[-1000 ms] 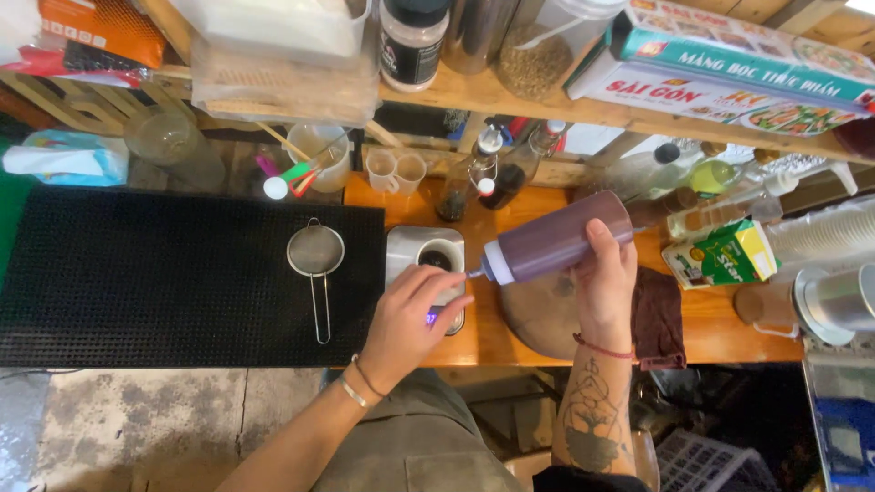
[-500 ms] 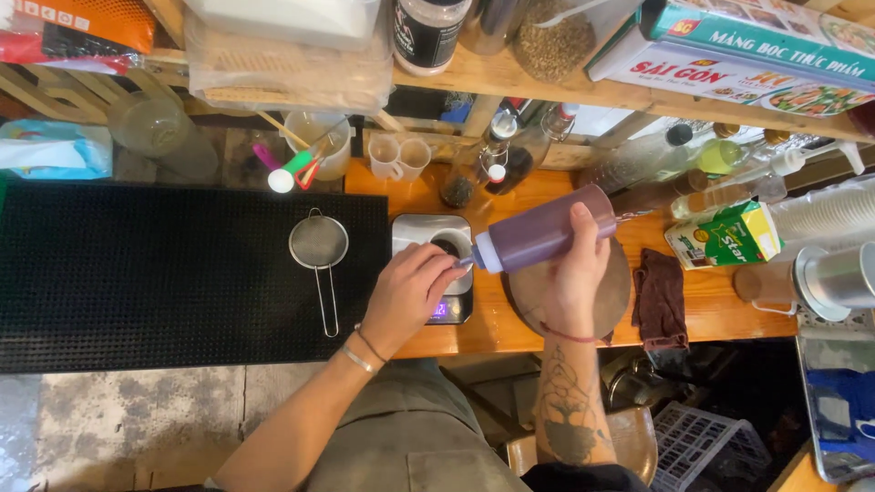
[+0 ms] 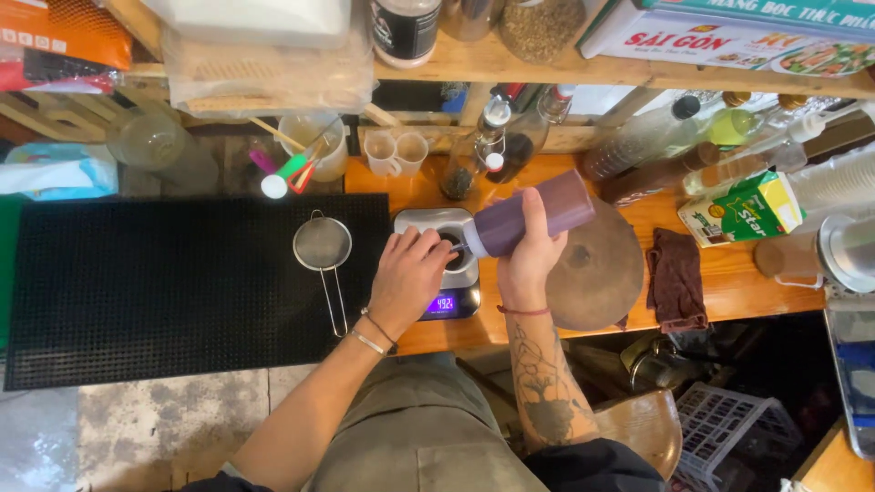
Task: The person dispenses water from a large blue dispenser into a metal cup. They then move to a counter, place a white mug on a digital scale, and add a dark liquid from a squeeze bottle into the mug.
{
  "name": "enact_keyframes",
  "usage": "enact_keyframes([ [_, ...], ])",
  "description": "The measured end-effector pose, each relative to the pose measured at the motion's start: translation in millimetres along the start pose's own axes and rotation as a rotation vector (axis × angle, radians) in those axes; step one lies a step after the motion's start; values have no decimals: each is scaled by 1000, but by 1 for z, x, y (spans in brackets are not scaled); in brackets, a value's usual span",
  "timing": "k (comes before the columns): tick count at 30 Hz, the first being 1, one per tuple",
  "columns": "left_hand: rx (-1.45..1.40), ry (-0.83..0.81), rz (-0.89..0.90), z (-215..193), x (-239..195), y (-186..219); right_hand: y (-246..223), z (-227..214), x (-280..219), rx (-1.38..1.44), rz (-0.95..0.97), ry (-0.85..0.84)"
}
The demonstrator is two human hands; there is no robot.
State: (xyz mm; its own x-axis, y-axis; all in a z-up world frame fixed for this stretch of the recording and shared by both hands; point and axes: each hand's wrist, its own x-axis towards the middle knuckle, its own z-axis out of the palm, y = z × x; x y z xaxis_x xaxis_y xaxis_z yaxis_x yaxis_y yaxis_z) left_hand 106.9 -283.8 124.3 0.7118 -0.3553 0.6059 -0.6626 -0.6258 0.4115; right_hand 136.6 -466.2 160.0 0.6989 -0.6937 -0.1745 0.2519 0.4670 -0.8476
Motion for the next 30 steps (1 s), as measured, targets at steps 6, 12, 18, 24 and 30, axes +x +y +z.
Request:
enact_keyframes([
  [6,113,-48,54,9,-2,-4,-10,4,8,-5,-3,9],
  [12,222,-81,74,9,-4,-5,0,7,7,-56,-112,-86],
  [18,294,-102,56,-11,3,2,-7,2,0,-210,-355,-365],
  [24,287,-118,-2,-14,-2,1,-38,20,-22,-325,-490,-540],
  [30,246,-121,-41,-16,-6,6,-34,19,-19,-235,-479,-638],
])
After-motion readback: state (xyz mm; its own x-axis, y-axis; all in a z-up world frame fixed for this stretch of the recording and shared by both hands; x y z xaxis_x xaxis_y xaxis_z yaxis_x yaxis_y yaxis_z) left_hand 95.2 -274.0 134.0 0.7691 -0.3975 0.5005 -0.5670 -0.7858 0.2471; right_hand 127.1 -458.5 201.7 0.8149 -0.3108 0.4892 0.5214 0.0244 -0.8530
